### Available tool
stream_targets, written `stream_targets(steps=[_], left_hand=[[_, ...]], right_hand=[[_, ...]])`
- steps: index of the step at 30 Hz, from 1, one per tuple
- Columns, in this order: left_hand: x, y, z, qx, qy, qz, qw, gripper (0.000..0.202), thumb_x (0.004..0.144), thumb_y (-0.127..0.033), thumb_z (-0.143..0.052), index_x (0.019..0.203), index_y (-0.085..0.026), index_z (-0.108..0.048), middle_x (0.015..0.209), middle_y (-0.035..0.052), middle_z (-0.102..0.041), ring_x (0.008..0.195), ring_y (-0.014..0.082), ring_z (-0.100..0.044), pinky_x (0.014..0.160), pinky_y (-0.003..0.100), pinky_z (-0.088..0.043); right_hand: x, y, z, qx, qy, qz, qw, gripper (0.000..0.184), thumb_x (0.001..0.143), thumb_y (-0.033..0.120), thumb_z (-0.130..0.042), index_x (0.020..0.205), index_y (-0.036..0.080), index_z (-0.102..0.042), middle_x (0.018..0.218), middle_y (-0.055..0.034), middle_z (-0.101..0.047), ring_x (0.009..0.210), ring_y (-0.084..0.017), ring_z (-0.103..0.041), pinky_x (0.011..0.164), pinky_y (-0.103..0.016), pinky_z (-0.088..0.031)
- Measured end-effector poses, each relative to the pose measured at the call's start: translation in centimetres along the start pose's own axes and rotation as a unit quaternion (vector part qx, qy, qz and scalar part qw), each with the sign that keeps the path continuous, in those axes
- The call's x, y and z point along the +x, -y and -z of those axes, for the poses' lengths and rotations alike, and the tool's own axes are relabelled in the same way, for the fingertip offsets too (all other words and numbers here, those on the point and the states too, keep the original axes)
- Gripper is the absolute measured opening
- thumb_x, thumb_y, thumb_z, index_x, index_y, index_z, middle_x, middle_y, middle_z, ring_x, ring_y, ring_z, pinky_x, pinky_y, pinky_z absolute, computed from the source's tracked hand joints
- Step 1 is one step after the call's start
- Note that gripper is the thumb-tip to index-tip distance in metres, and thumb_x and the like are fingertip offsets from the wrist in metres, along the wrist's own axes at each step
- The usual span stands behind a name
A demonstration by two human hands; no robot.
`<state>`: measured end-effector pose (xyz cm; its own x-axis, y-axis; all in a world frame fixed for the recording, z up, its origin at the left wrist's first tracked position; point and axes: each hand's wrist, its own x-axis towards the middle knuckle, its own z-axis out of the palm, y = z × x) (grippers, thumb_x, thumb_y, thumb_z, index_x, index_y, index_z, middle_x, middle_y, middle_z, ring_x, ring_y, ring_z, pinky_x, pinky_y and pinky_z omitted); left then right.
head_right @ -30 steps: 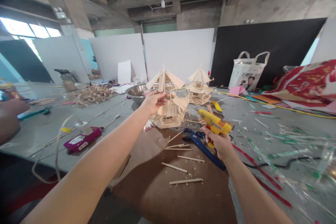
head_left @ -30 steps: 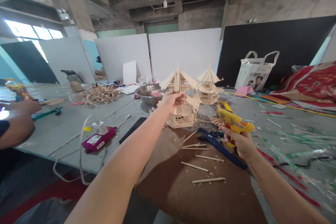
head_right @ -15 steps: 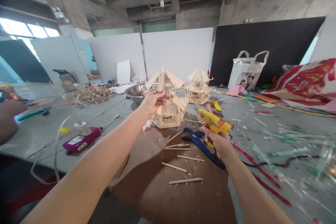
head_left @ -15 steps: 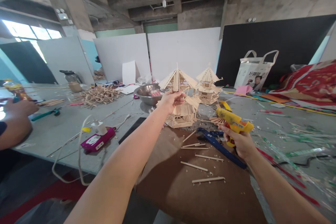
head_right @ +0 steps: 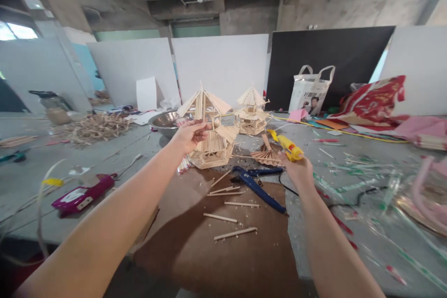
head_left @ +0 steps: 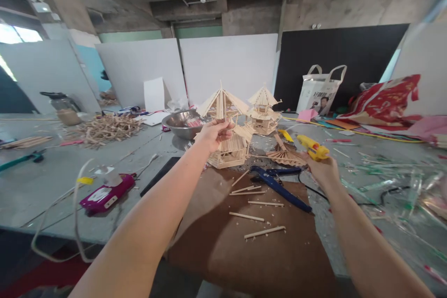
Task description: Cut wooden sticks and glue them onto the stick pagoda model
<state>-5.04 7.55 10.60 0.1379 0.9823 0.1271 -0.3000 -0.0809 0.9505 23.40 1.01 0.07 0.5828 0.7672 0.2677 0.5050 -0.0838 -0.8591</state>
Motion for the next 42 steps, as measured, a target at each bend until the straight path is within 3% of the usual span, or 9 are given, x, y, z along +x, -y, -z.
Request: stream_targets(steps=[3,6,16,26,30,33,36,39,42], left_hand=[[-0.9,0.8,0.2,-0.003,0.020,0.013,1.000,0.007,0.067,-0.013,-0.059,0.072,-0.012,-0.055,0.062,0.0023,-0.063,0.040,0.0057,-0.053,0.039,0.016,-0.044],[-2.3,2.0,0.0,0.008,0.052,0.042,0.998,0.009,0.066,-0.013,-0.060,0.074,-0.013,-0.055,0.062,0.0015,-0.063,0.040,0.0065,-0.054,0.038,0.016,-0.043],[-5.9,7.6,-1.4,0.106,0.114,0.107,0.982,0.017,0.066,-0.020,-0.061,0.079,-0.014,-0.052,0.067,0.0028,-0.063,0.036,0.0071,-0.052,0.036,0.018,-0.042],[-6.7,9.3,-1.2,0.154,0.147,0.115,0.970,0.019,0.068,-0.021,-0.058,0.083,-0.014,-0.050,0.069,0.0031,-0.063,0.035,0.0059,-0.051,0.035,0.017,-0.041],[-6.7,9.9,-1.5,0.188,0.147,0.101,0.966,0.016,0.070,-0.020,-0.054,0.084,-0.014,-0.048,0.069,0.0015,-0.061,0.034,0.0043,-0.048,0.035,0.017,-0.040],[-6.7,10.4,-1.7,0.223,0.146,0.079,0.960,0.015,0.071,-0.019,-0.051,0.085,-0.015,-0.046,0.070,0.0006,-0.061,0.034,0.0039,-0.047,0.035,0.017,-0.039],[-7.1,10.7,-2.0,0.270,0.158,0.045,0.949,0.014,0.069,-0.020,-0.051,0.082,-0.016,-0.048,0.067,-0.0014,-0.059,0.036,0.0044,-0.047,0.037,0.018,-0.039],[-7.6,11.1,-2.3,0.332,0.171,-0.016,0.927,0.011,0.070,-0.024,-0.050,0.078,-0.016,-0.050,0.061,-0.0034,-0.055,0.039,0.0053,-0.048,0.040,0.018,-0.039],[-7.9,11.6,-2.4,0.384,0.176,-0.057,0.904,0.013,0.072,-0.027,-0.046,0.078,-0.017,-0.051,0.058,-0.0044,-0.053,0.042,0.0063,-0.049,0.042,0.018,-0.038]], right_hand=[[0.4,-0.8,0.1,-0.221,0.025,0.052,0.974,0.041,0.068,0.054,-0.046,0.078,0.017,-0.061,0.067,-0.0097,-0.061,0.070,-0.025,-0.058,0.054,-0.030,-0.040],[0.2,-1.0,0.1,-0.296,0.041,0.073,0.951,0.047,0.071,0.057,-0.039,0.091,0.019,-0.060,0.081,-0.0117,-0.063,0.083,-0.027,-0.057,0.062,-0.032,-0.040],[2.1,-2.9,-0.1,-0.210,0.044,-0.046,0.976,0.054,0.070,0.058,-0.039,0.087,0.010,-0.059,0.073,-0.0145,-0.064,0.071,-0.024,-0.060,0.055,-0.029,-0.041],[1.5,-2.7,0.7,-0.331,0.044,-0.104,0.937,0.064,0.069,0.062,-0.033,0.099,0.011,-0.058,0.098,-0.0208,-0.059,0.094,-0.034,-0.052,0.070,-0.041,-0.041],[0.8,-2.0,0.6,-0.350,-0.063,-0.041,0.934,0.058,0.068,0.051,-0.045,0.104,0.006,-0.055,0.106,-0.0220,-0.054,0.103,-0.037,-0.044,0.077,-0.047,-0.036],[-0.6,-0.4,-0.3,-0.276,-0.127,0.119,0.945,0.048,0.071,0.039,-0.048,0.110,0.010,-0.051,0.116,-0.0158,-0.050,0.109,-0.032,-0.040,0.086,-0.046,-0.031],[-3.0,1.5,-1.8,-0.119,0.069,0.229,0.964,0.037,0.077,0.042,-0.040,0.093,0.015,-0.060,0.094,-0.0096,-0.063,0.088,-0.022,-0.055,0.076,-0.033,-0.040],[-5.3,2.9,-3.4,-0.042,0.281,0.265,0.921,0.033,0.077,0.043,-0.041,0.078,0.018,-0.062,0.077,-0.0047,-0.066,0.069,-0.016,-0.058,0.064,-0.026,-0.042],[-6.7,3.4,-4.2,-0.043,0.332,0.287,0.897,0.031,0.076,0.041,-0.043,0.072,0.017,-0.062,0.074,-0.0047,-0.065,0.067,-0.016,-0.058,0.062,-0.026,-0.041]])
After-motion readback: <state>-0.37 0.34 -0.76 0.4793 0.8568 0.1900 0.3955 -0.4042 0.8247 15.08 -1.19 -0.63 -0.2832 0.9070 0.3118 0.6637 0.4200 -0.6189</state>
